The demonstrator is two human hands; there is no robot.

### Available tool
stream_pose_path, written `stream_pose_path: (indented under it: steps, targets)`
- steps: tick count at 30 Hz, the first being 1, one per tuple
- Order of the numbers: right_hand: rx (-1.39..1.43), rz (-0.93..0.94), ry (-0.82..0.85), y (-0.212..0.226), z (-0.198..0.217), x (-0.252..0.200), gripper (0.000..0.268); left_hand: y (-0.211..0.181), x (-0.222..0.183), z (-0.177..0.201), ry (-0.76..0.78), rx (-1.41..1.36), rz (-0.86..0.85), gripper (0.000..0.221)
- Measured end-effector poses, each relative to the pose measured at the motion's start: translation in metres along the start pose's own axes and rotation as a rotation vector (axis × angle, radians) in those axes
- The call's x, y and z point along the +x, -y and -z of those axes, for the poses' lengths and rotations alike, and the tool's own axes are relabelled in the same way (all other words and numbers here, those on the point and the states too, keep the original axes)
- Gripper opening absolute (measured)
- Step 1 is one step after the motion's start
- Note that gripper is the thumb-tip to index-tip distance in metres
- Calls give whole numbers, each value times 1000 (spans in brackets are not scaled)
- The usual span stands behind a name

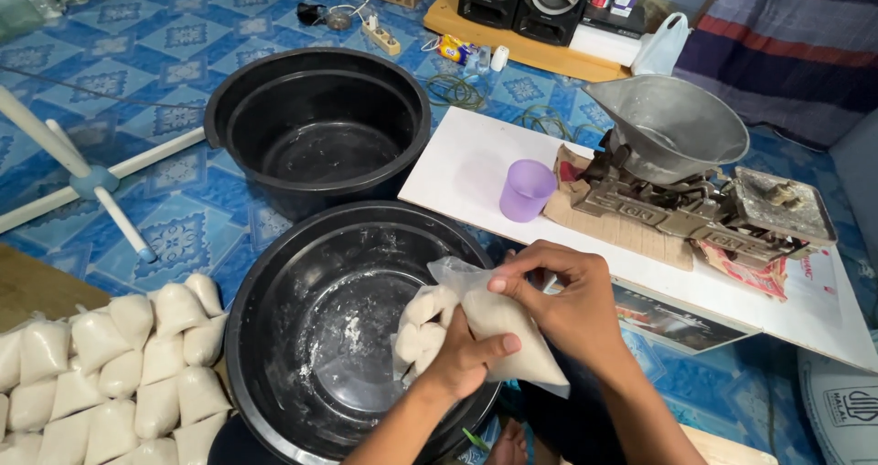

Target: The person sits on the floor and repeatedly fills small plastic bags with a white dough-like substance from a metal bowl, then ties the bags closed. The filled bags are placed in a stack on the floor.

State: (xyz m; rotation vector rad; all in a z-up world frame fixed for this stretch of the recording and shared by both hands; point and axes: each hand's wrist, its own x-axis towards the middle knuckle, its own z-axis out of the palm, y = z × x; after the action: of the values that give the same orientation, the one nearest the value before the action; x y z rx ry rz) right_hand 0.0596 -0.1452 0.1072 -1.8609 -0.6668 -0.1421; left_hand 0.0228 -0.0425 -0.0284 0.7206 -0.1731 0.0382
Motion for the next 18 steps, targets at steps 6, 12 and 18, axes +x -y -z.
stream_pose_path:
  steps: [6,12,18]
  targets:
    - [-11,-89,11,5,10,2,6,-17,-2,-21,-54,-23,-21,102]
    - [-88,-117,-1,-1,33,6,9,-68,-2,-33,-109,505,-46,53]
    - [15,-27,167,8,43,13,18,-92,-4,-34,-49,710,-36,45]
